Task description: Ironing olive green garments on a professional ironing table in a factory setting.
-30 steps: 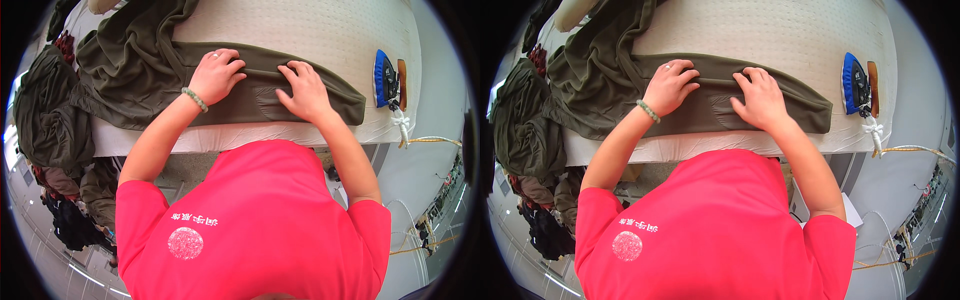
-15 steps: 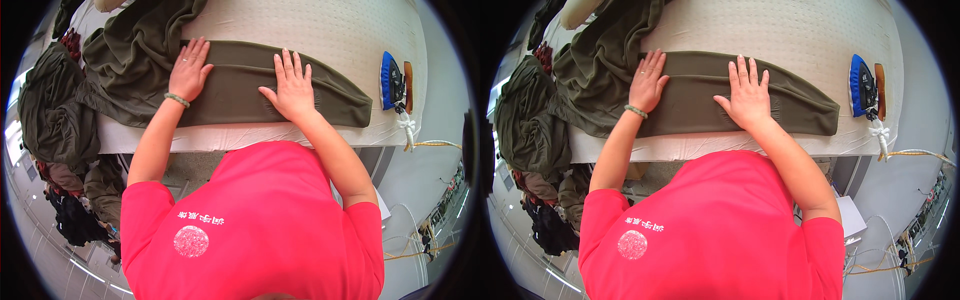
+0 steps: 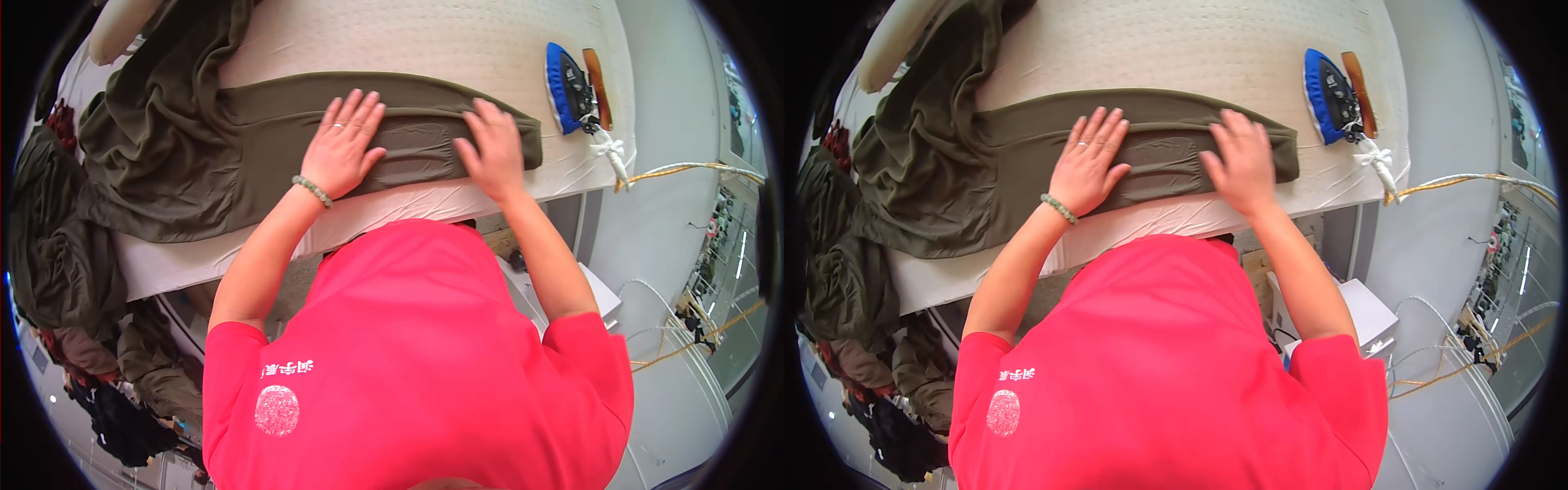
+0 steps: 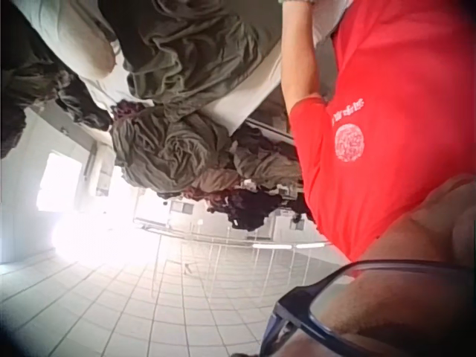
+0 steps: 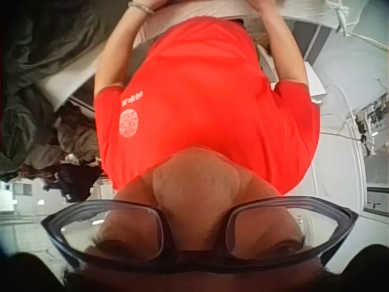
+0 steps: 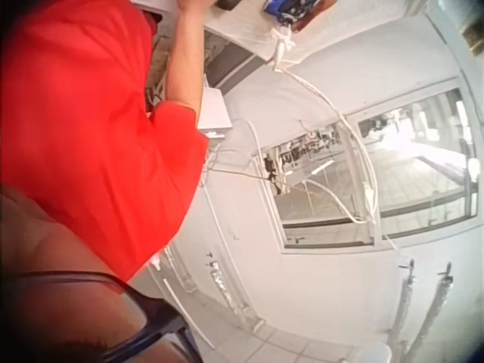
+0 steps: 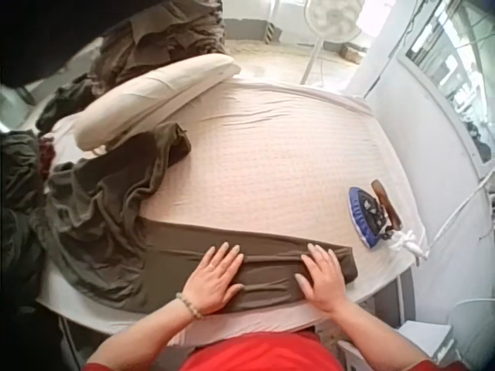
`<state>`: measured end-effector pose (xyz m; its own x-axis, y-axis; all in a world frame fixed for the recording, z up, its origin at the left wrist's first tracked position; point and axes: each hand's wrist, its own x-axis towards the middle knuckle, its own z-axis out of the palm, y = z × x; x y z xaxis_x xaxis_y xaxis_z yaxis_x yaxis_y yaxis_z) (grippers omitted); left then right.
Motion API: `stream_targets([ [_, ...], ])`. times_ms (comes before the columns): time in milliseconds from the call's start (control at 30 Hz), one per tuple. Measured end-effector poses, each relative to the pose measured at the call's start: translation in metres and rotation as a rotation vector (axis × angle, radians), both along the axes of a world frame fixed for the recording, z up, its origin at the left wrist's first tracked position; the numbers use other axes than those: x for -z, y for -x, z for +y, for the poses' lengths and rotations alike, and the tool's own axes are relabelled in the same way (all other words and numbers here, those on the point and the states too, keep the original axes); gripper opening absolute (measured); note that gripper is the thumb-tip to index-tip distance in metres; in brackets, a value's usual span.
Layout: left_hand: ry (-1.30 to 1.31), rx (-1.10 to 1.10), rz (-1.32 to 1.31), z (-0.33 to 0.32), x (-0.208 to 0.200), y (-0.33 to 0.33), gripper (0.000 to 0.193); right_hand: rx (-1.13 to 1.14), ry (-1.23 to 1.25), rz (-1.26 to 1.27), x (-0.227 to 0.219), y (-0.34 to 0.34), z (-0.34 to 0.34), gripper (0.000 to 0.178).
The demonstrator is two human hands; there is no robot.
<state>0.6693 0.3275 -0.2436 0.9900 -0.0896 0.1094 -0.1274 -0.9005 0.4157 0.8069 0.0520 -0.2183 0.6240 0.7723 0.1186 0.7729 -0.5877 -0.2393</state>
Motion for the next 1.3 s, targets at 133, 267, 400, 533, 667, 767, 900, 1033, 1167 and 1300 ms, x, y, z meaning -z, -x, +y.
stream_targets([
  [133, 0.283, -0.001, -0.113, -0.01, 0.017, -0.02, 0.045, 0.696, -0.337, 0.333, -0.009, -0.037, -0.086, 0.044],
  [267, 0.351, -0.245, -0.207, 0.023, 0.026, -0.017, 0.03, 0.802, -0.038, 1.072, -0.024, -0.074, -0.092, 0.057],
  [400, 0.016, -0.171, -0.167, 0.049, 0.026, -0.006, 0.035, 0.623, -0.323, 1.363, -0.023, -0.088, -0.115, 0.077],
  [533, -0.254, -0.24, -0.042, -0.016, 0.009, -0.025, 0.05, 0.407, -0.479, 1.374, -0.125, -0.073, -0.087, 0.089],
  [667, -0.187, -0.21, 0.097, -0.13, 0.007, -0.095, 0.079, 0.312, -0.311, 1.363, -0.089, -0.088, -0.101, 0.089],
  [767, -0.094, -0.107, 0.005, -0.23, 0.024, -0.144, 0.076, 0.374, -0.164, 1.326, -0.003, -0.109, -0.139, 0.087],
  [900, -0.076, -0.118, -0.02, -0.227, 0.033, -0.143, 0.072, 0.442, -0.271, 1.363, 0.019, -0.103, -0.144, 0.085],
  [1033, -0.294, -0.465, 0.115, -0.115, 0.015, -0.089, 0.065, 0.476, -0.36, 1.39, 0.021, -0.108, -0.148, 0.078],
  [1167, -0.446, -0.92, -0.167, -0.009, 0.052, -0.004, 0.051, 0.467, -0.412, 1.458, 0.007, -0.106, -0.137, 0.062],
  [1300, 0.035, -0.36, -0.27, -0.098, 0.007, -0.05, 0.035, 0.524, -0.498, 1.473, 0.022, -0.104, -0.121, 0.043],
])
